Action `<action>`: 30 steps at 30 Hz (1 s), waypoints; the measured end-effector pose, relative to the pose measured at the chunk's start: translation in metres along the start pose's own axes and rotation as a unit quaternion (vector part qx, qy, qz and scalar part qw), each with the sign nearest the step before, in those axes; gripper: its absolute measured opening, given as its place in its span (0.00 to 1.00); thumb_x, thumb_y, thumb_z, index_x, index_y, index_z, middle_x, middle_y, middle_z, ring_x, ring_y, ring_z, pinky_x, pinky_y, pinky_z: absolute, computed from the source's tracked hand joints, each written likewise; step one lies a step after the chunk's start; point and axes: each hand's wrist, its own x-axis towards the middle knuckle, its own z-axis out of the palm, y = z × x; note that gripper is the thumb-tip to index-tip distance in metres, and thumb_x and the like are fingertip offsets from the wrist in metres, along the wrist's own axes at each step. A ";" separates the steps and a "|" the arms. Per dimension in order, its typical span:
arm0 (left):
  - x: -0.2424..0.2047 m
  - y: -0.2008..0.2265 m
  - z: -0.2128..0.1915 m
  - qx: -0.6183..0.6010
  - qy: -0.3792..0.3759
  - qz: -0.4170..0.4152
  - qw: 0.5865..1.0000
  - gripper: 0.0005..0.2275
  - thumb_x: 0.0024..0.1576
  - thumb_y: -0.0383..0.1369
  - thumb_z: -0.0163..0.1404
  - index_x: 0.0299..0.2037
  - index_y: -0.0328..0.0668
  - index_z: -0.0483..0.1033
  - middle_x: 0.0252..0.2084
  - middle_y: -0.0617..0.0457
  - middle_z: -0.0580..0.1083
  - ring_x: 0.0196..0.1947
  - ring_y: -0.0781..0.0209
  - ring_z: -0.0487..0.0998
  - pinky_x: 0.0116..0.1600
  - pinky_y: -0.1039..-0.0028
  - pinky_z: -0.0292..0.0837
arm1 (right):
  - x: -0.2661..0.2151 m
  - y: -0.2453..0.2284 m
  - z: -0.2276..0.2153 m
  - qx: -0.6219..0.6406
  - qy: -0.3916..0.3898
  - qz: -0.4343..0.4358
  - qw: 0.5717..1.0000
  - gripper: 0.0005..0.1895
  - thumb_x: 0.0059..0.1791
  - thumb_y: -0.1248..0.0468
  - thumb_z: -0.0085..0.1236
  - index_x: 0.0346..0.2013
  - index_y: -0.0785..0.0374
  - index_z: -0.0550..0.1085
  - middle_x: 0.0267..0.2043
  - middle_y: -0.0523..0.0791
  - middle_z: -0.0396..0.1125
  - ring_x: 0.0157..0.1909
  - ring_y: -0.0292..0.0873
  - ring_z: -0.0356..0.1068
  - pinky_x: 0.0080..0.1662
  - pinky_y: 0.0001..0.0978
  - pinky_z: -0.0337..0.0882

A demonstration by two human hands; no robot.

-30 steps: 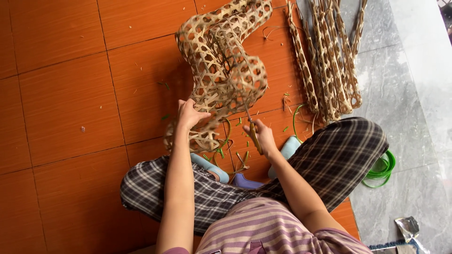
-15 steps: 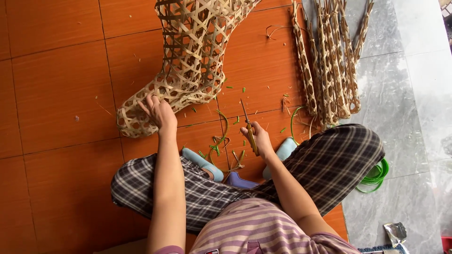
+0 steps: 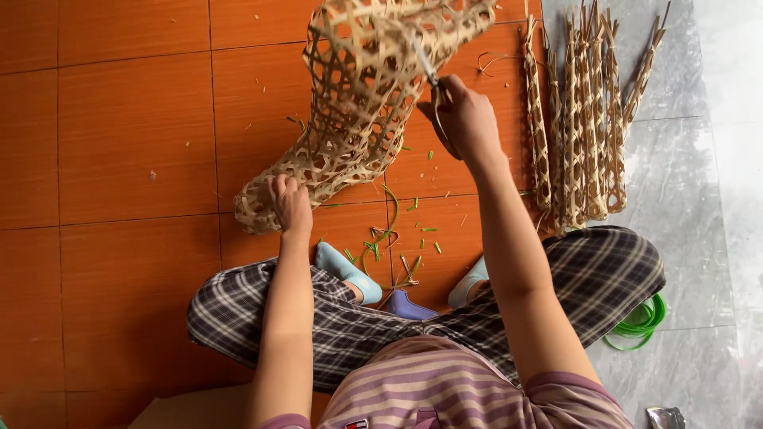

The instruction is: Trimming and securing a woven bamboo animal figure using scissors and wire

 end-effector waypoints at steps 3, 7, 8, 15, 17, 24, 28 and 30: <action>0.007 -0.030 0.028 0.141 0.054 0.021 0.988 0.07 0.57 0.28 0.45 0.34 0.34 0.76 0.58 0.52 0.68 0.71 0.47 0.45 0.76 0.59 0.39 | -0.012 0.002 0.015 -0.099 -0.031 0.012 0.995 0.08 0.49 0.55 0.58 0.39 0.50 0.71 0.22 0.50 0.69 0.29 0.57 0.74 0.35 0.48 0.74; 0.043 0.055 -0.072 0.017 0.179 0.017 0.984 0.05 0.56 0.36 0.51 0.39 0.51 0.75 0.40 0.54 0.74 0.49 0.57 0.73 0.70 0.55 0.42 | -0.053 -0.004 0.019 -0.103 -0.048 -0.005 0.994 0.15 0.49 0.53 0.59 0.42 0.55 0.68 0.27 0.54 0.67 0.28 0.62 0.73 0.32 0.51 0.74; 0.050 0.087 -0.109 -0.106 0.211 0.015 0.972 0.10 0.64 0.38 0.44 0.50 0.49 0.74 0.49 0.52 0.74 0.56 0.56 0.70 0.69 0.57 0.41 | -0.065 -0.010 0.015 -0.099 -0.052 -0.004 0.994 0.16 0.49 0.53 0.59 0.44 0.56 0.66 0.27 0.55 0.65 0.29 0.64 0.72 0.32 0.54 0.73; 0.039 0.184 -0.164 -0.264 0.077 0.070 0.959 0.40 0.56 0.66 0.43 0.73 0.57 0.46 0.72 0.32 0.43 0.72 0.31 0.43 0.68 0.32 0.41 | -0.119 -0.019 0.014 0.016 -0.096 0.010 0.995 0.18 0.48 0.53 0.60 0.45 0.59 0.67 0.28 0.58 0.67 0.32 0.67 0.72 0.34 0.56 0.73; 0.036 0.186 -0.161 -0.286 0.065 0.089 0.952 0.35 0.58 0.43 0.56 0.72 0.57 0.48 0.71 0.33 0.44 0.71 0.31 0.47 0.67 0.32 0.45 | -0.129 -0.012 0.013 0.300 -0.157 0.138 0.931 0.16 0.49 0.54 0.58 0.47 0.57 0.70 0.14 0.48 0.63 0.10 0.40 0.63 0.17 0.26 0.65; 0.027 0.183 -0.152 -0.294 0.046 0.156 0.942 0.37 0.50 0.31 0.57 0.69 0.43 0.49 0.71 0.33 0.47 0.71 0.33 0.47 0.69 0.37 0.43 | -0.135 -0.020 -0.005 0.532 -0.232 0.077 0.811 0.33 0.52 0.41 0.37 0.54 0.68 0.62 0.26 0.58 0.69 0.22 0.47 0.72 0.19 0.33 0.71; 0.027 0.174 -0.155 -0.315 0.018 0.176 0.932 0.36 0.46 0.22 0.54 0.68 0.41 0.52 0.70 0.36 0.49 0.71 0.38 0.47 0.71 0.43 0.41 | -0.142 -0.015 0.002 0.582 -0.291 0.129 0.748 0.41 0.52 0.34 0.20 0.56 0.71 0.54 0.33 0.58 0.66 0.33 0.52 0.75 0.23 0.33 0.75; 0.026 0.170 -0.154 -0.322 0.004 0.173 0.931 0.38 0.45 0.20 0.53 0.68 0.43 0.52 0.70 0.38 0.50 0.71 0.39 0.48 0.71 0.44 0.41 | -0.144 -0.015 0.003 0.580 -0.299 0.138 0.745 0.42 0.52 0.36 0.19 0.57 0.75 0.53 0.31 0.60 0.65 0.29 0.56 0.76 0.22 0.37 0.76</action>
